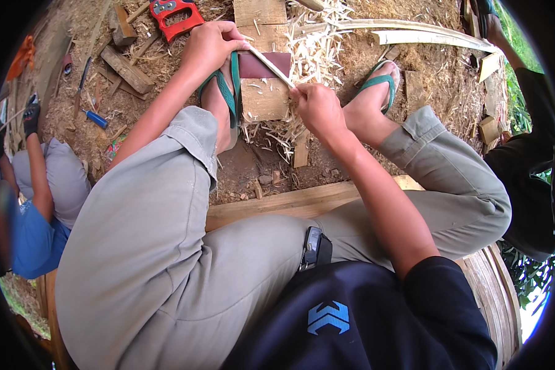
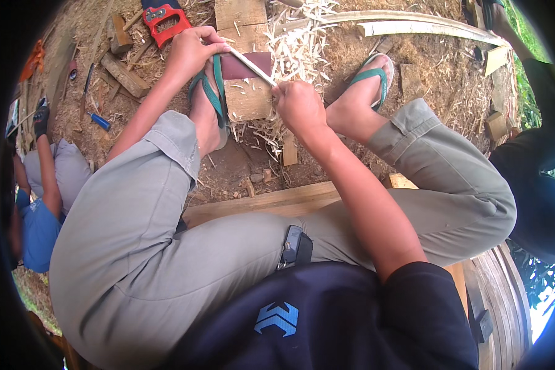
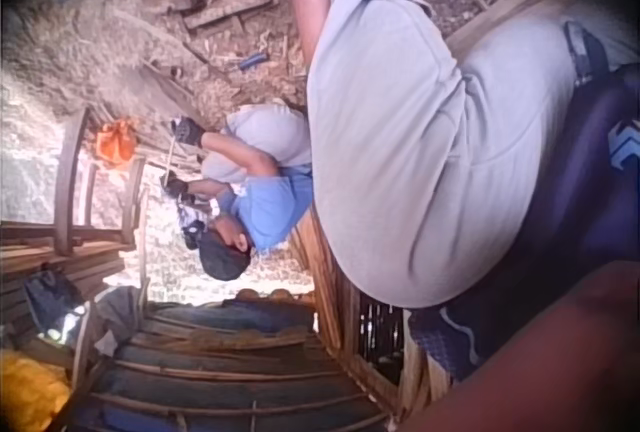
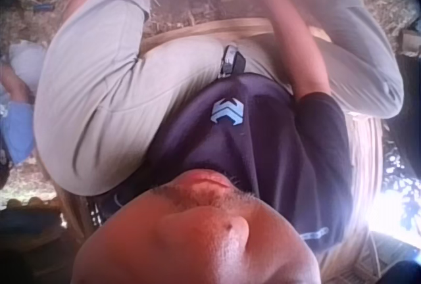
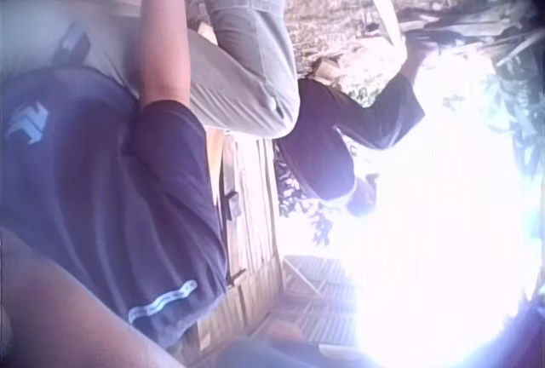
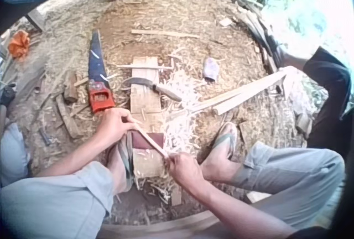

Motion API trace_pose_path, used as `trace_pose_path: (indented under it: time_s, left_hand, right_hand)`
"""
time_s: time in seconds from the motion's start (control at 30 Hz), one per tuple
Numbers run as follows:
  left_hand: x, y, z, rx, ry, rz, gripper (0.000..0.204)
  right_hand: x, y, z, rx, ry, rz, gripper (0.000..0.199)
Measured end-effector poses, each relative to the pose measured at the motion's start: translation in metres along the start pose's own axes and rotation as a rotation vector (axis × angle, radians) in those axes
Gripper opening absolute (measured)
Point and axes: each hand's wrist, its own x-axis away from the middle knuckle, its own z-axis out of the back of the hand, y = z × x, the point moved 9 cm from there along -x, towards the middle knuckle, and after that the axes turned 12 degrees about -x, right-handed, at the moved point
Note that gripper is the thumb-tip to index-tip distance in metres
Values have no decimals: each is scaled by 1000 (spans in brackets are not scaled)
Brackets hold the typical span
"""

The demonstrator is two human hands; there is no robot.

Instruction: The person sits on the ground and uses a sanding block to smooth a small wooden stick. They hold the sanding block in their left hand and rub the stick against it with their right hand. The person occasionally lifts the stick to inspect the surface before continuing to sand.

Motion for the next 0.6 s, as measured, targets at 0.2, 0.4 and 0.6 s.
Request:
trace_pose_path:
  time_s: [0.2,0.4,0.6]
  left_hand:
    - [4,2,2,-71,26,-38,22]
    - [12,14,-1,-82,23,-49,21]
    - [4,12,9,-140,139,-67,19]
  right_hand:
    - [8,-6,3,27,82,129,19]
    - [13,10,5,64,53,108,21]
    - [2,3,6,7,82,107,18]
